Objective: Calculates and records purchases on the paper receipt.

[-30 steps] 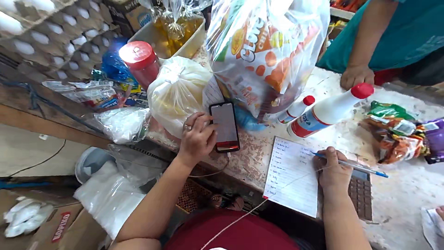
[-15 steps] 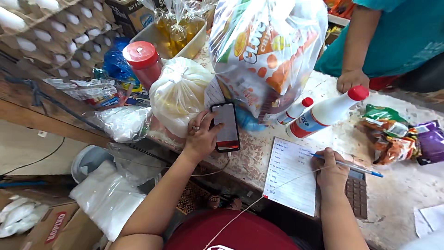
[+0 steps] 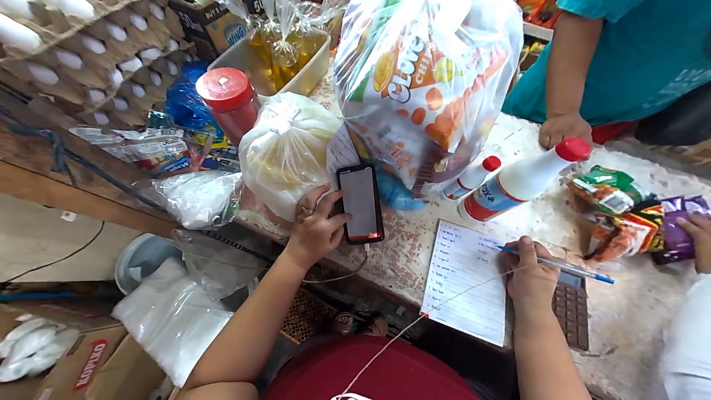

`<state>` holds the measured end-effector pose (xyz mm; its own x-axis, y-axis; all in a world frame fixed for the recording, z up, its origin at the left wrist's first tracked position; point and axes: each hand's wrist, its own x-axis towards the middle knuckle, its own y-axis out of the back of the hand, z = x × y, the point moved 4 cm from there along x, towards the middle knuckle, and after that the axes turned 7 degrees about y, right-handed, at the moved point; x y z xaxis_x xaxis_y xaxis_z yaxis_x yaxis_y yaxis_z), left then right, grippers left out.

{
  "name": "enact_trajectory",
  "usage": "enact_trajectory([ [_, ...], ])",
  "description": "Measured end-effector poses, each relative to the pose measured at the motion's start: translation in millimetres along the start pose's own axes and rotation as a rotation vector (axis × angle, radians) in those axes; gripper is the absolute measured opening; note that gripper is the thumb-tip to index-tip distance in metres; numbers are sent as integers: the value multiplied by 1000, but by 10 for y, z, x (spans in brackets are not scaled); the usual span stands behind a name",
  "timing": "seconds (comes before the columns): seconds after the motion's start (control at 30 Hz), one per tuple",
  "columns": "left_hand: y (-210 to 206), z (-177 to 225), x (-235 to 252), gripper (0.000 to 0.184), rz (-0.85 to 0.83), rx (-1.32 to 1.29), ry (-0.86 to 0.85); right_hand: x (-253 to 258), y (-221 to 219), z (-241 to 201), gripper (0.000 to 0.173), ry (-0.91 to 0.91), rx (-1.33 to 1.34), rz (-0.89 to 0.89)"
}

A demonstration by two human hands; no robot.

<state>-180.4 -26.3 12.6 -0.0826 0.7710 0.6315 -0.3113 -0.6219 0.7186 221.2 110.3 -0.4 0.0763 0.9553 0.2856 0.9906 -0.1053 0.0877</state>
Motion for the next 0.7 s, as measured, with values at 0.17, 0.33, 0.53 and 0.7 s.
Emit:
enact_trajectory([
  [0.17,2,0,-29,20,7,-5,-29,-4,-2,-9,27,-5,0,6],
  [0.33,8,36,-14,20,16,16,-23,-8,-12,-17,26,12,6,0],
  [0.53,-14,66,45,30,-13,23,52,-10,-18,-30,25,35,18,-5],
  [0.7,-39,100,89,32,-20,57,86,-15,-22,-42,25,31,20,7],
])
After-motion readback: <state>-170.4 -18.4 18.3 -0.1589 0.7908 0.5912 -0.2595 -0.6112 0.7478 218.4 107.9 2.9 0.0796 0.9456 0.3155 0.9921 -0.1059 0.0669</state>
